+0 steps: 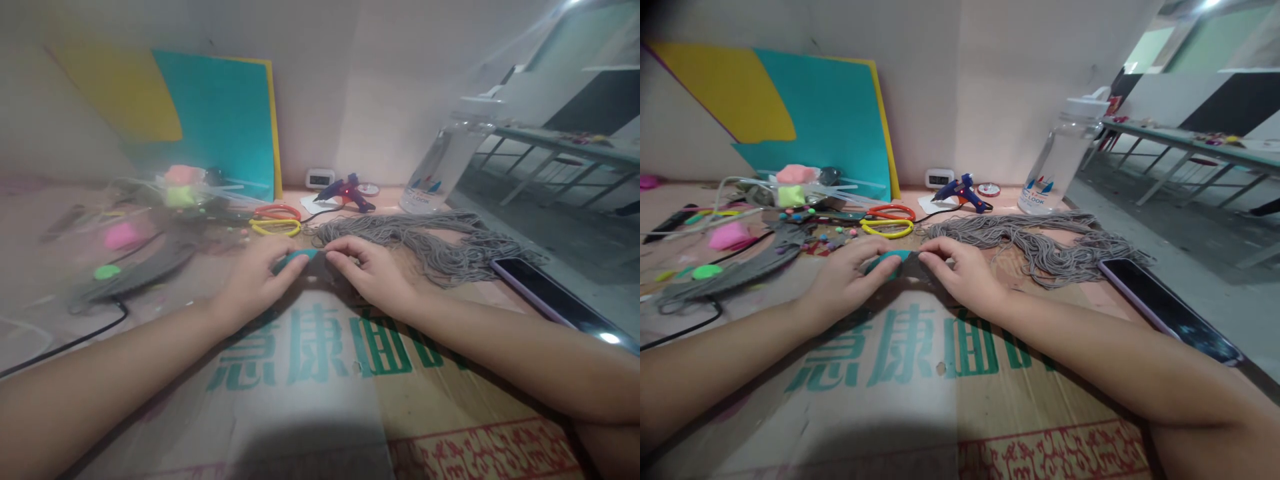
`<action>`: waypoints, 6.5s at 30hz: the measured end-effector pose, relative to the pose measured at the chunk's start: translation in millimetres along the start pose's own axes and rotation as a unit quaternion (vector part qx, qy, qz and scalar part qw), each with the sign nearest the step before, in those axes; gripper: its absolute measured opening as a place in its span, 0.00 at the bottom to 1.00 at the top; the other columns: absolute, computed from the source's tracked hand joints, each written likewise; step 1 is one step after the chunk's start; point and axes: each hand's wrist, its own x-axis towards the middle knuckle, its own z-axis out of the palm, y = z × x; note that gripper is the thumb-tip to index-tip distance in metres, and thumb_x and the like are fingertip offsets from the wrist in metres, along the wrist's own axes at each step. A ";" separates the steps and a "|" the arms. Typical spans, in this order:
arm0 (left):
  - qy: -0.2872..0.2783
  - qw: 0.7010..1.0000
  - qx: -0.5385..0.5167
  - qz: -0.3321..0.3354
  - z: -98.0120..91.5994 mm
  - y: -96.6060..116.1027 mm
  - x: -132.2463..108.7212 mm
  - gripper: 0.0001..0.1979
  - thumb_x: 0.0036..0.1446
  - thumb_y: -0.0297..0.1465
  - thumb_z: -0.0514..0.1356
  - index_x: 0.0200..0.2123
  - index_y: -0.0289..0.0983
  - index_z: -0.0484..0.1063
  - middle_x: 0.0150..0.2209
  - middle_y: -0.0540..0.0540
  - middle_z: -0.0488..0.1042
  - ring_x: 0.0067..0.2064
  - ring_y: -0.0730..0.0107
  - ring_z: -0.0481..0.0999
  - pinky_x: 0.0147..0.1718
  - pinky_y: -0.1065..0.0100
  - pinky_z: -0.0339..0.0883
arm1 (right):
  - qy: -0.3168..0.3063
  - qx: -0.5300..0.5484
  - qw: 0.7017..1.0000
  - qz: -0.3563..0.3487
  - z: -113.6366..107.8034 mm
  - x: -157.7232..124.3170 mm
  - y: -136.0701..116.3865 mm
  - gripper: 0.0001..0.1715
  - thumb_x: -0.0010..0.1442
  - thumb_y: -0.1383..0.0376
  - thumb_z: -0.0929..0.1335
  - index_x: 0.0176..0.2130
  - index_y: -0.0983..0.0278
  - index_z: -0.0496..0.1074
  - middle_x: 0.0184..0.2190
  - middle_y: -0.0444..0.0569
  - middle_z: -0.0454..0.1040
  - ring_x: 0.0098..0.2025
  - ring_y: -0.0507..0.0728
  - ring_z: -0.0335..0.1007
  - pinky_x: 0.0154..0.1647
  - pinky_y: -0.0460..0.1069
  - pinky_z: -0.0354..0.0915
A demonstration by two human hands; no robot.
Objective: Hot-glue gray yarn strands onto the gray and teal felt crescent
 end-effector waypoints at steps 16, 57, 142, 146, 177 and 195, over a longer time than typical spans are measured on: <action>-0.066 0.965 -0.174 -0.182 -0.5 -1.0 -1.0 0.16 0.61 0.44 0.56 0.32 0.37 0.74 0.25 0.51 0.73 0.25 0.73 0.69 0.23 0.73 0.62 | 0.038 0.041 0.998 0.024 -1.5 7.2 10.4 0.10 0.63 0.63 0.65 0.39 0.63 0.76 0.37 0.47 0.79 0.39 0.55 0.74 0.41 0.50 0.68; -0.021 0.967 -0.191 -0.166 3.0 0.8 1.1 0.09 0.57 0.36 0.60 0.38 0.37 0.70 0.33 0.49 0.74 0.34 0.70 0.74 0.32 0.70 0.67 | 0.015 -0.009 1.000 -0.010 -0.6 1.6 3.9 0.09 0.63 0.64 0.66 0.39 0.65 0.75 0.34 0.45 0.78 0.35 0.52 0.73 0.37 0.47 0.65; -0.092 0.921 -0.283 -0.251 4.5 -10.2 1.7 0.14 0.57 0.42 0.60 0.38 0.37 0.71 0.25 0.53 0.69 0.22 0.77 0.64 0.21 0.74 0.58 | -0.054 0.075 0.993 0.071 3.8 11.6 13.8 0.15 0.59 0.56 0.66 0.29 0.65 0.68 0.23 0.41 0.64 0.26 0.49 0.57 0.26 0.45 0.55; -0.096 0.928 -0.265 -0.244 4.0 -9.0 1.3 0.14 0.58 0.43 0.59 0.34 0.36 0.69 0.23 0.54 0.68 0.22 0.77 0.64 0.21 0.74 0.58 | -0.073 0.088 0.991 0.070 3.1 11.0 13.0 0.17 0.59 0.55 0.65 0.27 0.64 0.65 0.22 0.40 0.60 0.25 0.49 0.55 0.24 0.44 0.53; -0.032 0.933 -0.274 -0.231 8.5 -13.4 3.1 0.12 0.60 0.40 0.57 0.32 0.37 0.67 0.24 0.55 0.65 0.24 0.77 0.64 0.24 0.75 0.60 | -0.069 0.185 0.972 0.126 4.0 12.5 19.3 0.13 0.54 0.59 0.69 0.37 0.66 0.73 0.26 0.43 0.72 0.25 0.50 0.64 0.26 0.45 0.60; -0.106 0.933 -0.262 -0.224 8.6 -11.1 2.1 0.14 0.59 0.42 0.59 0.36 0.36 0.69 0.26 0.53 0.69 0.24 0.78 0.66 0.24 0.74 0.60 | -0.094 0.133 0.977 0.135 2.4 8.4 10.5 0.16 0.61 0.55 0.66 0.27 0.63 0.65 0.17 0.39 0.65 0.16 0.48 0.61 0.15 0.43 0.56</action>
